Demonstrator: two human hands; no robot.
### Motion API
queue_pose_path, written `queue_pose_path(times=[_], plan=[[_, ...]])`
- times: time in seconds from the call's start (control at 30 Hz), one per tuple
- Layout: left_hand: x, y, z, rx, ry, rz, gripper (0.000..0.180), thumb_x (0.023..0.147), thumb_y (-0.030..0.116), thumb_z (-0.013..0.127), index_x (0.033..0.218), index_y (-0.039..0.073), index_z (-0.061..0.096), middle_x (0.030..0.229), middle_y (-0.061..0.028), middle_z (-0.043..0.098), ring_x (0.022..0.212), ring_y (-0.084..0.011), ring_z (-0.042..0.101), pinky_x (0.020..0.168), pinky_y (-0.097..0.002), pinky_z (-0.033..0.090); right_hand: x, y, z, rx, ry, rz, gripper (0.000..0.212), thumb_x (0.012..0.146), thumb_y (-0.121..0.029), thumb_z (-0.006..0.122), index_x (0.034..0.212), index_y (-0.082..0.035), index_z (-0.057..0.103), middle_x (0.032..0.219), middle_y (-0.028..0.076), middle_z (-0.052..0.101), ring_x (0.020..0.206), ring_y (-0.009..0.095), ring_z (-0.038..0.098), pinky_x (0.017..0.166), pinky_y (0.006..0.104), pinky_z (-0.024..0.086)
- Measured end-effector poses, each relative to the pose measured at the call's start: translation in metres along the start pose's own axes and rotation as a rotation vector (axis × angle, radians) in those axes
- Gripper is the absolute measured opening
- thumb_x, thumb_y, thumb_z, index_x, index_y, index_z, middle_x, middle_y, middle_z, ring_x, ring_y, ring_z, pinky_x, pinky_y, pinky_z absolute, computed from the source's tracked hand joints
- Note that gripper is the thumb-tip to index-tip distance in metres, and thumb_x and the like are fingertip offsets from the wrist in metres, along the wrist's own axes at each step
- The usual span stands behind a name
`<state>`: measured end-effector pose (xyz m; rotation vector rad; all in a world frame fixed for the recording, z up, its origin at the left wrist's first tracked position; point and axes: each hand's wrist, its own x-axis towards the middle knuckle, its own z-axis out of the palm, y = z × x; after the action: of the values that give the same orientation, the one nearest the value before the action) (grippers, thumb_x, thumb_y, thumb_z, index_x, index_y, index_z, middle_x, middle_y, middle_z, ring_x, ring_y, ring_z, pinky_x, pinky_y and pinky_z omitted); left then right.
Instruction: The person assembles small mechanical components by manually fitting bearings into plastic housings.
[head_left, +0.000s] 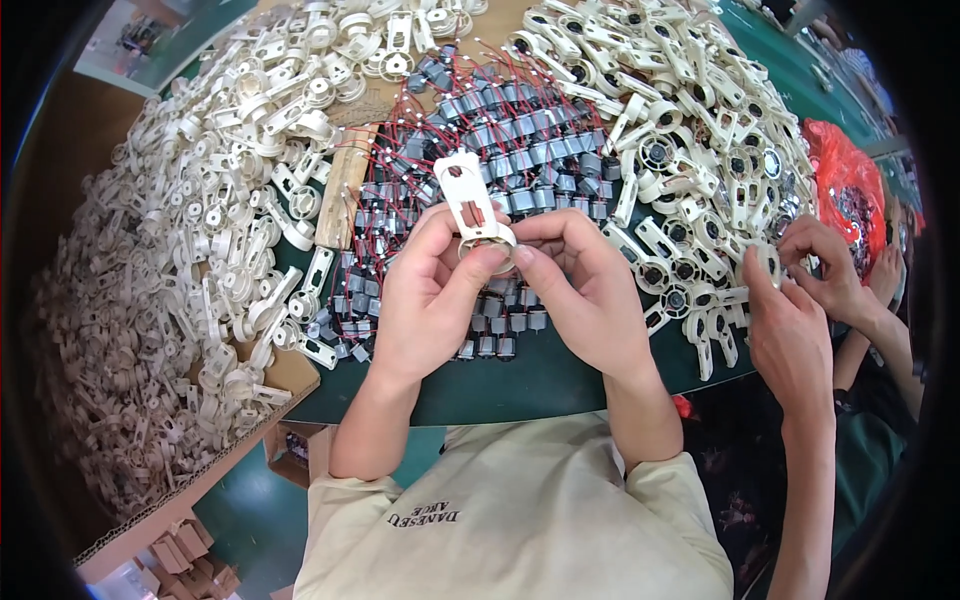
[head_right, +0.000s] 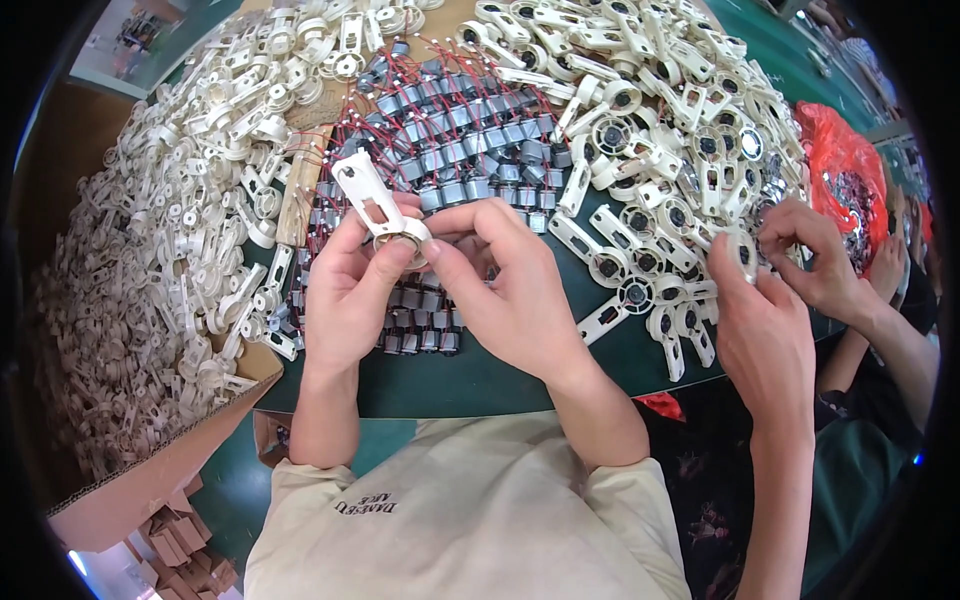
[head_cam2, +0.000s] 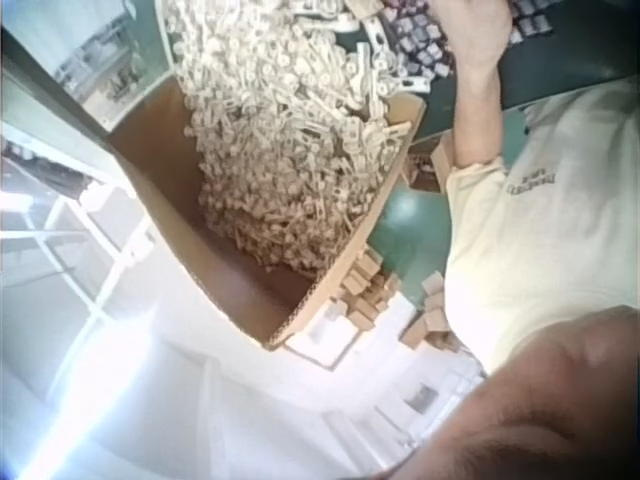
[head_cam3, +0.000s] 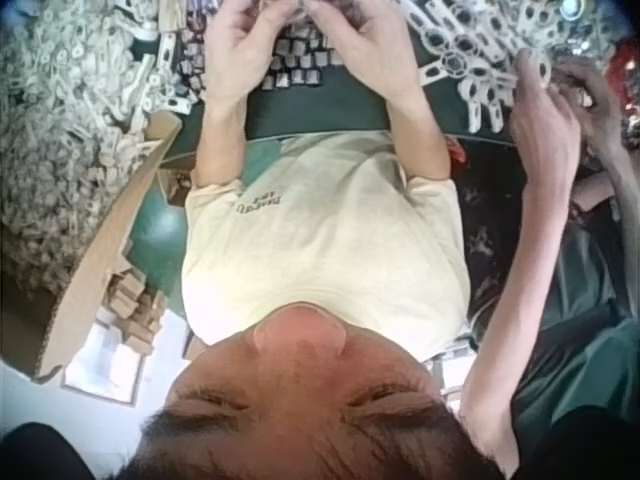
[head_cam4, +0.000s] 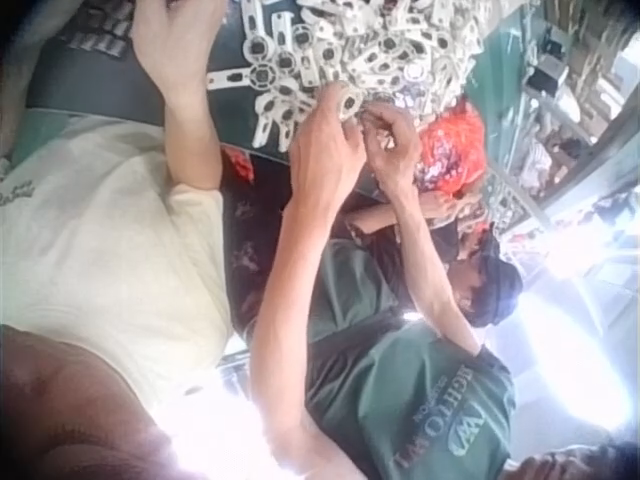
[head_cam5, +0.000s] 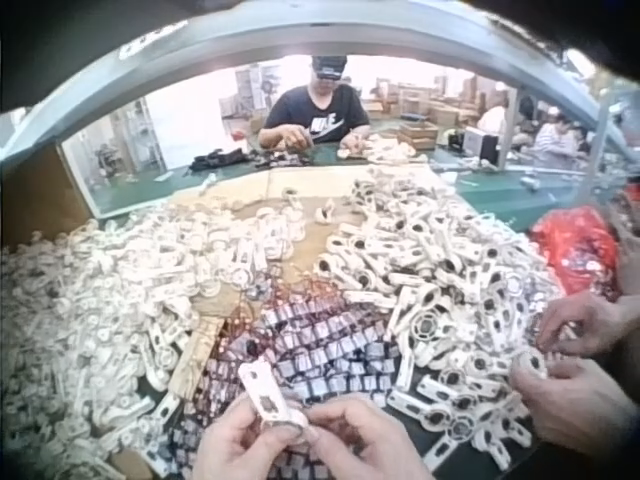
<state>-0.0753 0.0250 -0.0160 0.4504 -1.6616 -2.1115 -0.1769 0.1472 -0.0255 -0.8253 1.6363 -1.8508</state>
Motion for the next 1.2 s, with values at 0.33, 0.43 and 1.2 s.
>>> queue_pose_path(times=[0.33,0.43,1.2], plan=[[-0.001,0.003,-0.001,0.152,-0.010,0.083,0.033,0.091,-0.002,0.056,0.125,-0.003,0.054,0.110,-0.0061,0.050,0.099,-0.0109,0.058,0.080,-0.0223,0.049,0.006,-0.008,0.004,0.207,0.001,0.152,0.023,0.091,-0.007,0.062,0.111,-0.001,0.054,0.094,0.003,0.062,0.082,0.007,0.058,0.070,0.0209,0.047],[-0.007,0.010,-0.005,0.300,-0.052,0.087,0.038,0.088,-0.006,0.055,0.126,-0.004,0.053,0.109,-0.0065,0.052,0.097,-0.0116,0.058,0.079,-0.0219,0.048,0.005,-0.005,0.003,0.211,-0.045,0.112,0.026,0.090,-0.006,0.063,0.113,-0.001,0.052,0.096,0.003,0.062,0.084,0.007,0.058,0.071,0.0205,0.046],[0.001,0.019,-0.148,1.337,0.568,-0.322,0.022,0.084,0.021,0.066,0.101,0.007,0.064,0.103,-0.0205,0.056,0.093,-0.0353,0.057,0.084,-0.0414,0.045,0.005,-0.024,-0.043,-0.649,-0.191,0.303,0.013,0.085,-0.014,0.066,0.090,-0.003,0.069,0.073,0.013,0.067,0.060,0.025,0.064,0.058,0.0329,0.050]])
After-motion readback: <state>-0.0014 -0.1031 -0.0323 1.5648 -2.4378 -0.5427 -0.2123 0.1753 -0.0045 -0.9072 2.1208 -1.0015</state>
